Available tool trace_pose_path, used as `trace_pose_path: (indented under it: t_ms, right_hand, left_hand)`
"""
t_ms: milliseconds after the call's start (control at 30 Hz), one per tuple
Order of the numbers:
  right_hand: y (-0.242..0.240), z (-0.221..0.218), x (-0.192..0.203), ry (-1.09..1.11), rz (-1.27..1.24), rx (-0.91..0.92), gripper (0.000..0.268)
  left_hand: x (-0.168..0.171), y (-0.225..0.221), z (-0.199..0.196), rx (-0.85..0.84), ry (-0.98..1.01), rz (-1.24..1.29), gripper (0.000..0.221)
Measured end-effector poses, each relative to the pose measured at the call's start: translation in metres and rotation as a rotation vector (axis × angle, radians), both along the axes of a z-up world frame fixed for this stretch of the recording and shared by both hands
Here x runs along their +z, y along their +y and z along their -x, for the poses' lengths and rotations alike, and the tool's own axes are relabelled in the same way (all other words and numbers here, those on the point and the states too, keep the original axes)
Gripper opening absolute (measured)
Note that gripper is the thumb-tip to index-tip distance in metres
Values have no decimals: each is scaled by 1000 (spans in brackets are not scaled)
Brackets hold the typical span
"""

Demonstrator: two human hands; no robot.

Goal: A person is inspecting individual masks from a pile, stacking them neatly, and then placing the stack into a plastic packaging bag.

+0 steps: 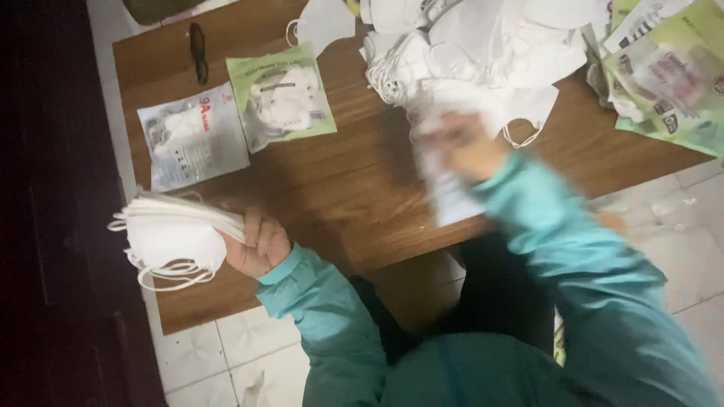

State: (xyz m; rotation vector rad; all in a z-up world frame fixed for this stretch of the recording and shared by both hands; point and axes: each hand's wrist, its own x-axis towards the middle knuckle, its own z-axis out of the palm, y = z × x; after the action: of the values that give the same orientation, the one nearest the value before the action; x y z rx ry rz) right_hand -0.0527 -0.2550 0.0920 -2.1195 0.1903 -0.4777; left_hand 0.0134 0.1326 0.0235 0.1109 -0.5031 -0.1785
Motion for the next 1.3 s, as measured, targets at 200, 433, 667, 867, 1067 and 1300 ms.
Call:
trace_pose_path:
  t_ms: [200,433,667,867,1067,1300]
  right_hand:
    - [151,-32,-74,330,-291,167,40]
    - [93,-31,-35,348,-1050,496,79]
    - [-24,-26,-79,275,-565,741,77]
    - [-4,-49,-158,684,242,420,72]
    - [-12,-30,-86,24,-757,-39,63]
    - [-27,-23,-46,-450,-1098,192,54]
  left_hand:
    - [-25,0,6,90,27,-148,41]
    - [5,-55,9,79,60,-779,42]
    - [37,-139,22,-235,0,-1744,46]
    - [-26,-152,12,-115,-263,-1615,41]
    - [16,-141,11,346,-117,-1965,70]
    - [-31,-208,56,655,-592,-2426,111]
